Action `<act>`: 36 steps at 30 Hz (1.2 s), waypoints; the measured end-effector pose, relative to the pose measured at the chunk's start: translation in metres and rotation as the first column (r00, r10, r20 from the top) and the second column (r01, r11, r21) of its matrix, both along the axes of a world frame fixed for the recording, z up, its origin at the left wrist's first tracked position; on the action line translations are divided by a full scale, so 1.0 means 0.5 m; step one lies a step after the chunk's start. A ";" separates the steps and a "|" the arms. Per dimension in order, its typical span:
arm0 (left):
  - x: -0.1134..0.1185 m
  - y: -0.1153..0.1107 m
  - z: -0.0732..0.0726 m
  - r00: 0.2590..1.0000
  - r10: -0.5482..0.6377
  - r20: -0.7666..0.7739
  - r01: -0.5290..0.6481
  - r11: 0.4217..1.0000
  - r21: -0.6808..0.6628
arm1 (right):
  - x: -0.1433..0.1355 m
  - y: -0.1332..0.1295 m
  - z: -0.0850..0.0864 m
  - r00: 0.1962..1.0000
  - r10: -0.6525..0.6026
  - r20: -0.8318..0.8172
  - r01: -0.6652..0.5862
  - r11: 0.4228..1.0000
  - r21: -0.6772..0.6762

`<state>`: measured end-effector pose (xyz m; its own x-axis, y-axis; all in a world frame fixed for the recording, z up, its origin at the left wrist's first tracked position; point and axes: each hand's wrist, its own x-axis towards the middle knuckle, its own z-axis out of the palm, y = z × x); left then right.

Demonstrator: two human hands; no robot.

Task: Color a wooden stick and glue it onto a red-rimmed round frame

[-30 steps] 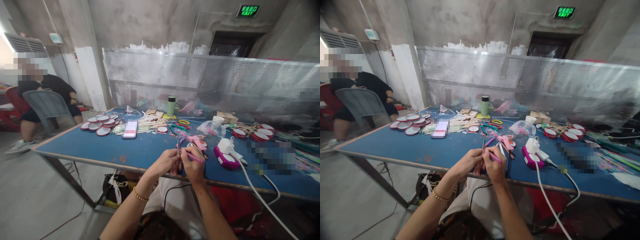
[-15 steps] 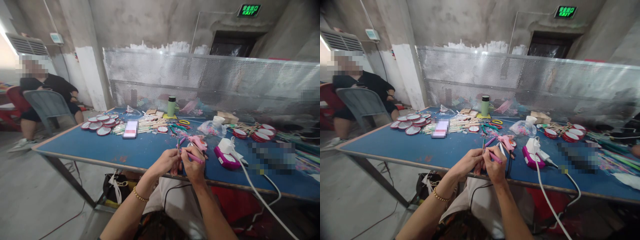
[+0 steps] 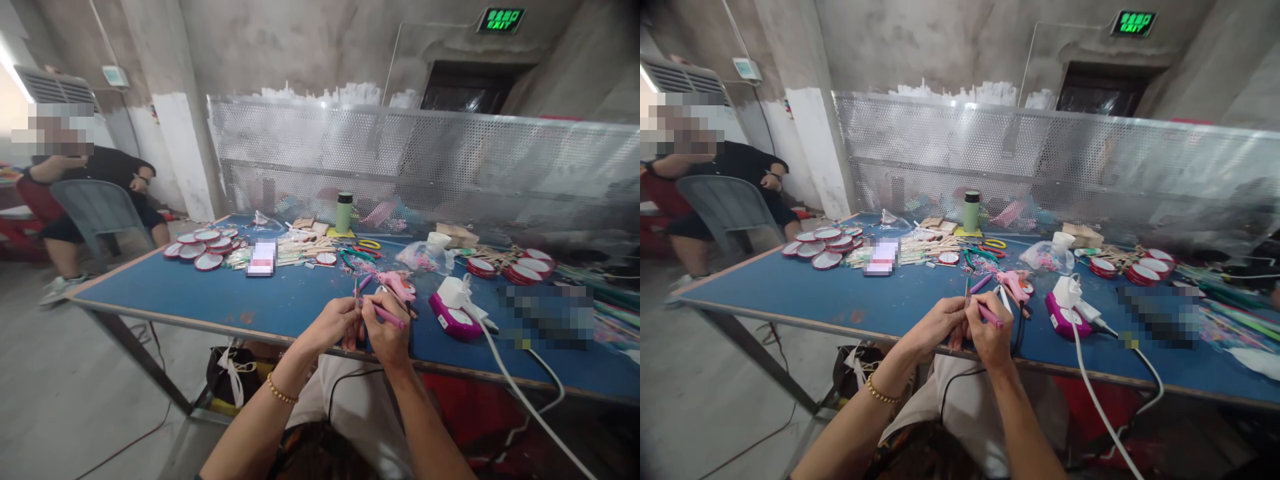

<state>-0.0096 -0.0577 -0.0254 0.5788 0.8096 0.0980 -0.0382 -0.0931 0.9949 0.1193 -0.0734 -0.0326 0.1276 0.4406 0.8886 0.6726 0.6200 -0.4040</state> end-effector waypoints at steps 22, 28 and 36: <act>-0.001 -0.005 0.004 0.999 -0.007 0.031 0.008 1.000 -0.025 | -0.001 -0.004 0.001 0.997 0.043 -0.059 -0.044 0.999 -0.016; 0.001 -0.007 0.001 0.999 0.010 0.039 -0.009 0.999 -0.032 | 0.000 -0.001 -0.001 0.998 0.032 -0.057 -0.034 0.999 -0.029; 0.002 -0.006 0.003 1.000 0.005 0.018 -0.005 1.000 -0.015 | -0.001 -0.003 0.003 0.998 0.049 -0.030 -0.049 0.999 -0.021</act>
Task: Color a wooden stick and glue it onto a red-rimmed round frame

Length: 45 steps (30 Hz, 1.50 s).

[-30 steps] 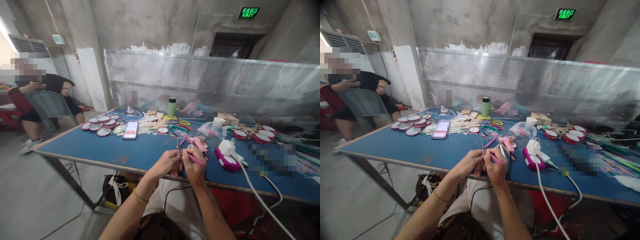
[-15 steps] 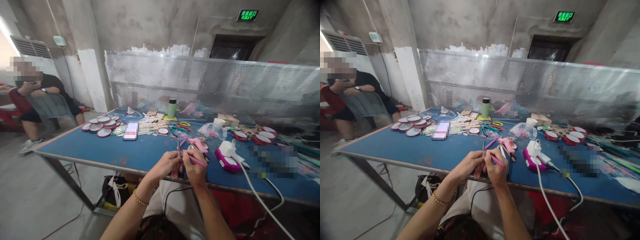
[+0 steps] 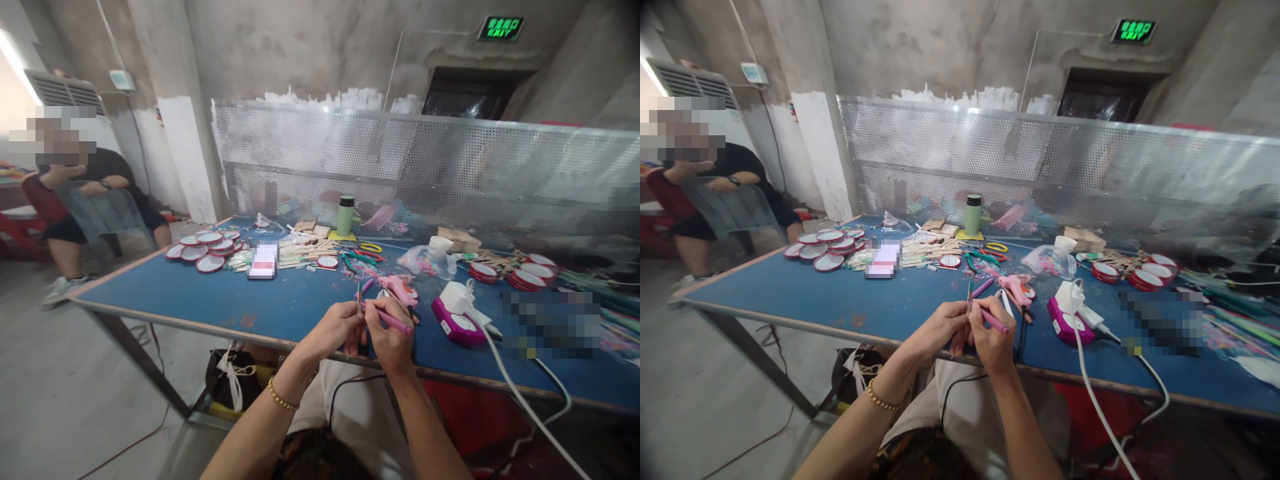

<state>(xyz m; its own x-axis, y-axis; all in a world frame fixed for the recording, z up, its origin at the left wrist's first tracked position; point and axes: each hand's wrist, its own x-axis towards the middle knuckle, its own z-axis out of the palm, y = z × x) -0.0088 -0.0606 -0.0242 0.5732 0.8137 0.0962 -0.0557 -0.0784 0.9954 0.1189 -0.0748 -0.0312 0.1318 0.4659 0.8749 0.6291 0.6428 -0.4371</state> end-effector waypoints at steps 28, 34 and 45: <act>0.000 -0.004 0.003 1.000 0.008 0.007 -0.008 1.000 -0.017 | -0.004 -0.003 -0.005 0.998 -0.051 -0.037 0.051 0.999 0.018; -0.001 -0.004 0.002 1.000 0.013 0.014 -0.013 1.000 -0.024 | -0.005 -0.002 -0.009 0.995 -0.082 -0.058 0.084 0.996 0.032; -0.002 0.004 -0.013 0.963 0.212 0.164 -0.207 0.977 -0.047 | 0.067 -0.025 0.033 0.939 -0.116 -0.324 0.077 0.988 -0.131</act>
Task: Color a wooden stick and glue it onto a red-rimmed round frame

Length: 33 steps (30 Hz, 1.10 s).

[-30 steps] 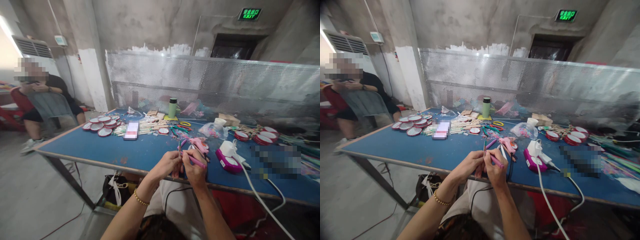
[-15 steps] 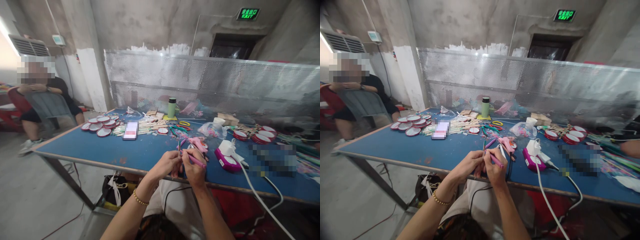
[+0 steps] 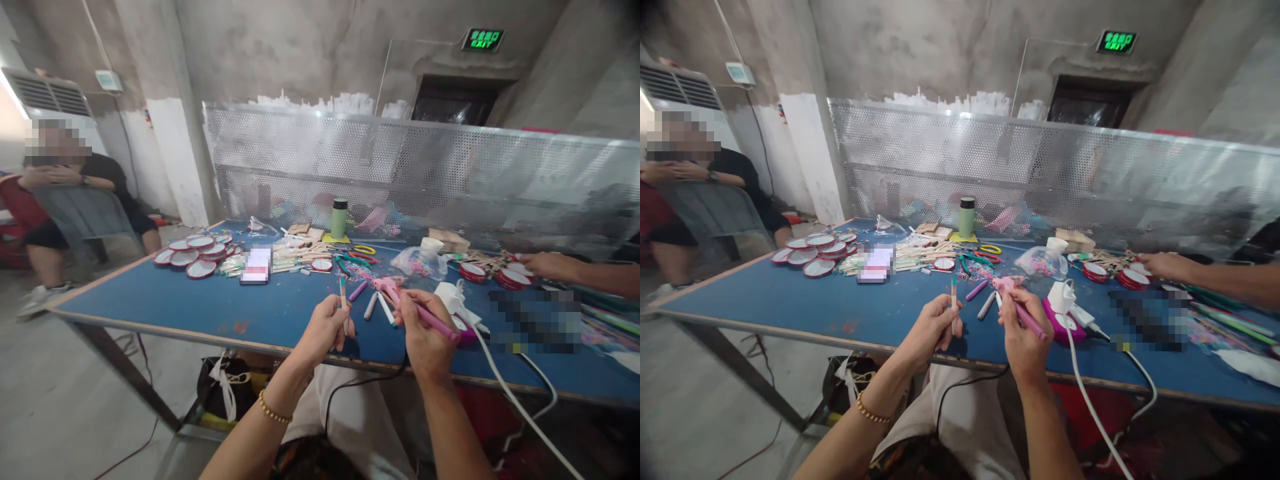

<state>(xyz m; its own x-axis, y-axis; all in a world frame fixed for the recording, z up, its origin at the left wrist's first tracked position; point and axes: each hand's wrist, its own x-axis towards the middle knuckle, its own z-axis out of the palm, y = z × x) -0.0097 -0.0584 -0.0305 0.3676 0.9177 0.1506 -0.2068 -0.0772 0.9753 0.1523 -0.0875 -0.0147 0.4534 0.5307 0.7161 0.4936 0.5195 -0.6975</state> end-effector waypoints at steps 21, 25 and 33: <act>0.004 0.004 -0.004 0.998 -0.012 -0.063 0.014 0.999 0.035 | 0.029 0.136 0.025 0.201 0.256 0.946 0.374 0.872 -0.316; 0.004 0.002 -0.005 0.998 -0.021 -0.063 0.024 0.999 0.046 | 0.019 0.148 0.014 0.182 0.281 0.942 0.382 0.863 -0.331; 0.003 0.001 -0.004 0.997 -0.023 -0.075 0.027 0.998 0.052 | 0.037 0.118 0.027 0.315 0.137 0.939 0.393 0.882 -0.260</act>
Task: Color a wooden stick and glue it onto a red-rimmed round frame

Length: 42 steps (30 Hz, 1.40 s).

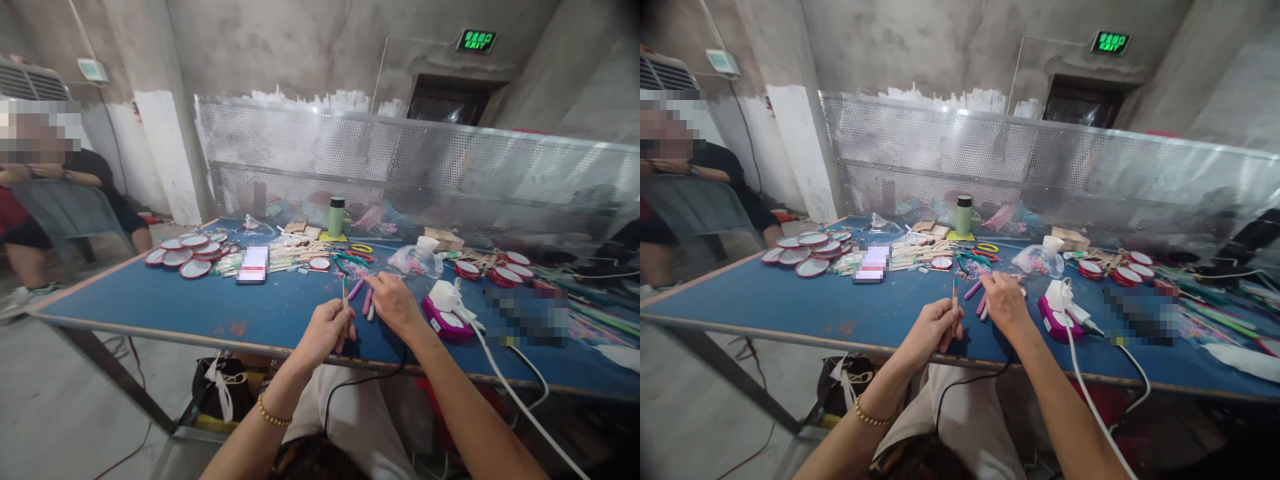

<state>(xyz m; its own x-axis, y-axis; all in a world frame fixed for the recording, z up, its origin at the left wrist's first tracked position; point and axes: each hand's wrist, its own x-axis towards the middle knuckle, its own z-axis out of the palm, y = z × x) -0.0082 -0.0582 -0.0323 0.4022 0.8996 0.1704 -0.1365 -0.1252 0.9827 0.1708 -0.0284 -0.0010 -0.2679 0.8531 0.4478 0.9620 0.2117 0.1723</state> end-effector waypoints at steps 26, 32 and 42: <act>0.000 0.000 -0.001 0.999 -0.020 -0.026 0.020 1.000 0.000 | -0.007 -0.053 -0.016 0.951 -0.309 0.017 0.307 0.937 -0.169; -0.001 -0.002 0.005 0.999 -0.022 -0.027 0.022 1.000 -0.006 | 0.011 -0.049 -0.015 0.953 -0.303 -0.012 0.300 0.949 -0.099; 0.002 0.000 -0.003 0.999 -0.015 -0.028 0.016 1.000 0.017 | 0.012 -0.049 -0.032 0.994 -0.010 0.112 0.017 0.998 -0.065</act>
<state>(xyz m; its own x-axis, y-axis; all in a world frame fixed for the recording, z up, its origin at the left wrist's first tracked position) -0.0071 -0.0579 -0.0338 0.4210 0.8902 0.1738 -0.1107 -0.1397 0.9840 0.1769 -0.0529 -0.0167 -0.3011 0.8835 0.3589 0.9405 0.2129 0.2649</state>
